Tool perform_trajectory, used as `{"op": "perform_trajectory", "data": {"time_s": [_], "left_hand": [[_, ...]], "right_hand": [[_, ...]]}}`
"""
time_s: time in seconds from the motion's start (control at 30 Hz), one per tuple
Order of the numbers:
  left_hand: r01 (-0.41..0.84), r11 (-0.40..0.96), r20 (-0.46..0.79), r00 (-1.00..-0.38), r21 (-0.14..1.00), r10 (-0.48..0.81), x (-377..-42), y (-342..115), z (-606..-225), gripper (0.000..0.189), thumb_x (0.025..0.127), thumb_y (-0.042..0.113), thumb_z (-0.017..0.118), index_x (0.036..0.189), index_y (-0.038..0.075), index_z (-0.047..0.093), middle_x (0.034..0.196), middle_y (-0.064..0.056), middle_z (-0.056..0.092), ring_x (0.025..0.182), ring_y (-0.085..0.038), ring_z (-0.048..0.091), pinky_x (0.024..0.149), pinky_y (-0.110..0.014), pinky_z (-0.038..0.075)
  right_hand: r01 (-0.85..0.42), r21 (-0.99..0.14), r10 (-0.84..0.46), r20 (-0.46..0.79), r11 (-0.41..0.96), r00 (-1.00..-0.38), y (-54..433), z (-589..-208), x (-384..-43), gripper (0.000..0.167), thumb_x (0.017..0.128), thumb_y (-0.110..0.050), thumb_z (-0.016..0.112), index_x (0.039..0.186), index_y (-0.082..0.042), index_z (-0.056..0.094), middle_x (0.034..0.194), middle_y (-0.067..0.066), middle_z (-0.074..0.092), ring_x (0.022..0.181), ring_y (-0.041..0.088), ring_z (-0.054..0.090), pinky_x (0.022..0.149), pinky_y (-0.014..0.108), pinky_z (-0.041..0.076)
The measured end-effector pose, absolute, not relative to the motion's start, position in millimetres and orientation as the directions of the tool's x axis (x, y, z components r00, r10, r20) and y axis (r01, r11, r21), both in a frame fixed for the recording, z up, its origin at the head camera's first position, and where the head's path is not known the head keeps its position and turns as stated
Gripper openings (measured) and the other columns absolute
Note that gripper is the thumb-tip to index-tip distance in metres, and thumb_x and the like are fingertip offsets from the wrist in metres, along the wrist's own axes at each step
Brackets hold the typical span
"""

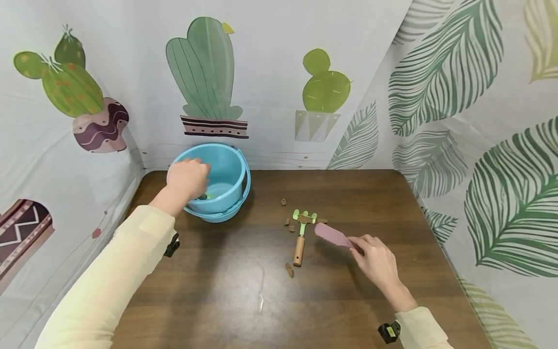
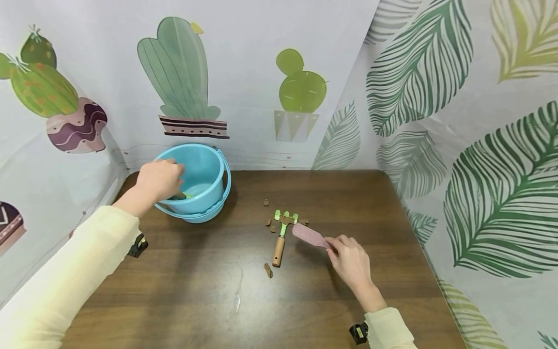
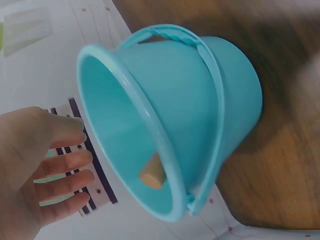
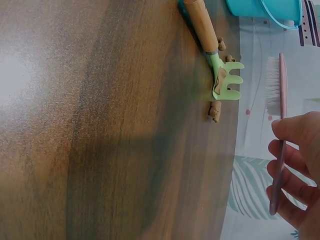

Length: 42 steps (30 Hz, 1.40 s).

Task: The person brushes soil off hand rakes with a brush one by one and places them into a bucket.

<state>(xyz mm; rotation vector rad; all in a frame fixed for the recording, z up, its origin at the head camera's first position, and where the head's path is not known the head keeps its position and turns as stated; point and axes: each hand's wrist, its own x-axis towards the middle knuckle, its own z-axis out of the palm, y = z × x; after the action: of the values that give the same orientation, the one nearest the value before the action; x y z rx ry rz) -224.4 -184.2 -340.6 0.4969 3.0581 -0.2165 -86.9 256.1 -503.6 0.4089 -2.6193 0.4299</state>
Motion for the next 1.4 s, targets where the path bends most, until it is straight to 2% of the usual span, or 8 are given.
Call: {"op": "perform_trajectory", "data": {"time_s": [0.6,0.87,1.07,1.2,1.4], "left_hand": [[0.442,0.881,0.073,-0.886,-0.169,0.458,-207.5,-133.5,-343.5,0.031,0.083,0.024,0.066,0.108,0.007,0.064,0.096,-0.013,0.062,0.09,-0.03,0.059,0.072,-0.041,0.049],[0.495,0.847,0.129,-0.843,-0.192,0.522,-200.1,-115.6,-364.0,0.024,0.082,0.022,0.067,0.102,0.009,0.066,0.089,-0.01,0.062,0.078,-0.026,0.058,0.062,-0.036,0.048],[0.518,0.842,0.116,-0.836,-0.152,0.536,-194.8,-104.3,-377.6,0.017,0.082,0.021,0.067,0.094,0.009,0.065,0.087,-0.01,0.06,0.078,-0.027,0.057,0.064,-0.037,0.049],[0.539,0.832,0.099,-0.828,-0.133,0.552,-192.2,-99.1,-389.7,0.017,0.082,0.022,0.067,0.094,0.01,0.065,0.089,-0.009,0.059,0.079,-0.026,0.058,0.063,-0.038,0.051],[0.574,0.813,0.152,-0.799,-0.101,0.582,-187.6,-91.8,-407.8,0.013,0.08,0.02,0.067,0.088,0.01,0.064,0.081,-0.007,0.057,0.073,-0.024,0.057,0.06,-0.036,0.051]], "right_hand": [[-0.312,-0.236,-0.174,0.467,0.92,-0.867,264.8,-501.6,-87.4,0.029,0.068,-0.011,0.077,0.097,-0.013,0.071,0.078,-0.001,0.063,0.065,0.015,0.052,0.049,0.029,0.041],[-0.305,-0.242,-0.163,0.472,0.921,-0.866,266.2,-501.9,-87.4,0.029,0.068,-0.01,0.077,0.097,-0.013,0.07,0.08,0.001,0.064,0.066,0.017,0.055,0.05,0.032,0.043],[-0.301,-0.247,-0.155,0.476,0.921,-0.866,266.4,-502.0,-86.9,0.03,0.068,-0.01,0.077,0.097,-0.012,0.07,0.079,0.001,0.064,0.065,0.017,0.054,0.049,0.032,0.042],[-0.292,-0.254,-0.146,0.471,0.922,-0.87,267.8,-502.8,-85.7,0.03,0.068,-0.01,0.077,0.097,-0.012,0.07,0.08,0.002,0.064,0.064,0.016,0.053,0.049,0.031,0.042],[-0.288,-0.26,-0.137,0.477,0.922,-0.868,268.6,-503.3,-85.7,0.03,0.068,-0.009,0.077,0.098,-0.012,0.07,0.08,0.002,0.064,0.065,0.018,0.055,0.049,0.033,0.042]]}}
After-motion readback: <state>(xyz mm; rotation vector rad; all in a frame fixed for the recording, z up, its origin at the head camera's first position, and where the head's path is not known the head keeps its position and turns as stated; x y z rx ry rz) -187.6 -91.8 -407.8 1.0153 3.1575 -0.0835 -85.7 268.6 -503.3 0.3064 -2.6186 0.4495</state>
